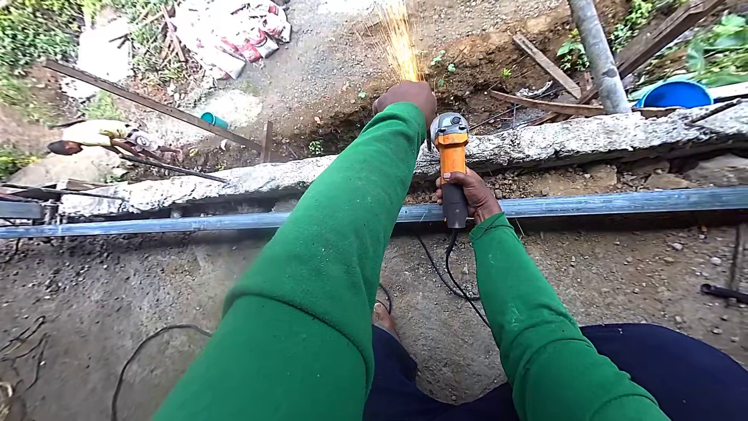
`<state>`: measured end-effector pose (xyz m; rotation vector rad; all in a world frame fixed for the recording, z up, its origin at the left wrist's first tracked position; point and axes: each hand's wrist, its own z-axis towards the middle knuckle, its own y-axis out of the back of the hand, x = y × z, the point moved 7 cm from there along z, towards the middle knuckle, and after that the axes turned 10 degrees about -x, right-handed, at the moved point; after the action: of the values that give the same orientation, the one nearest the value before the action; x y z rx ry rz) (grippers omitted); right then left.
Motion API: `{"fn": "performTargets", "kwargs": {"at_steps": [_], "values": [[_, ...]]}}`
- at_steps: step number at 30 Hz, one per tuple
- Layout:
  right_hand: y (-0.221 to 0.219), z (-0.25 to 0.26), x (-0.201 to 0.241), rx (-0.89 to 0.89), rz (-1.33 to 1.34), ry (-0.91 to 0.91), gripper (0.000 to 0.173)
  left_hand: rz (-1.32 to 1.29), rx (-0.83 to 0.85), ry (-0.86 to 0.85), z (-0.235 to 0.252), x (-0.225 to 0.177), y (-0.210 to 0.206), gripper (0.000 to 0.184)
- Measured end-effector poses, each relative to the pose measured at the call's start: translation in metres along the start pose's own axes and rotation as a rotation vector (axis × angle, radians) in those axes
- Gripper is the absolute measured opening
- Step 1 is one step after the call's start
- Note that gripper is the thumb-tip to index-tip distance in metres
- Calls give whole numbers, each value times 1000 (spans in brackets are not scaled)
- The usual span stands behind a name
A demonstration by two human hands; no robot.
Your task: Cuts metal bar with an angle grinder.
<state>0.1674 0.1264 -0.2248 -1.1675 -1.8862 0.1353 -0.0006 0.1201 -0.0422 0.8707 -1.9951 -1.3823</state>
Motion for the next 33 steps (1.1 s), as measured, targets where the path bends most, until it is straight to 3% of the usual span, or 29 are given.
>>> {"fn": "performTargets", "kwargs": {"at_steps": [33], "values": [[-5,-3,-1,-19,-26,7,45,-63,-15,-1,-8,6,2,48]]}}
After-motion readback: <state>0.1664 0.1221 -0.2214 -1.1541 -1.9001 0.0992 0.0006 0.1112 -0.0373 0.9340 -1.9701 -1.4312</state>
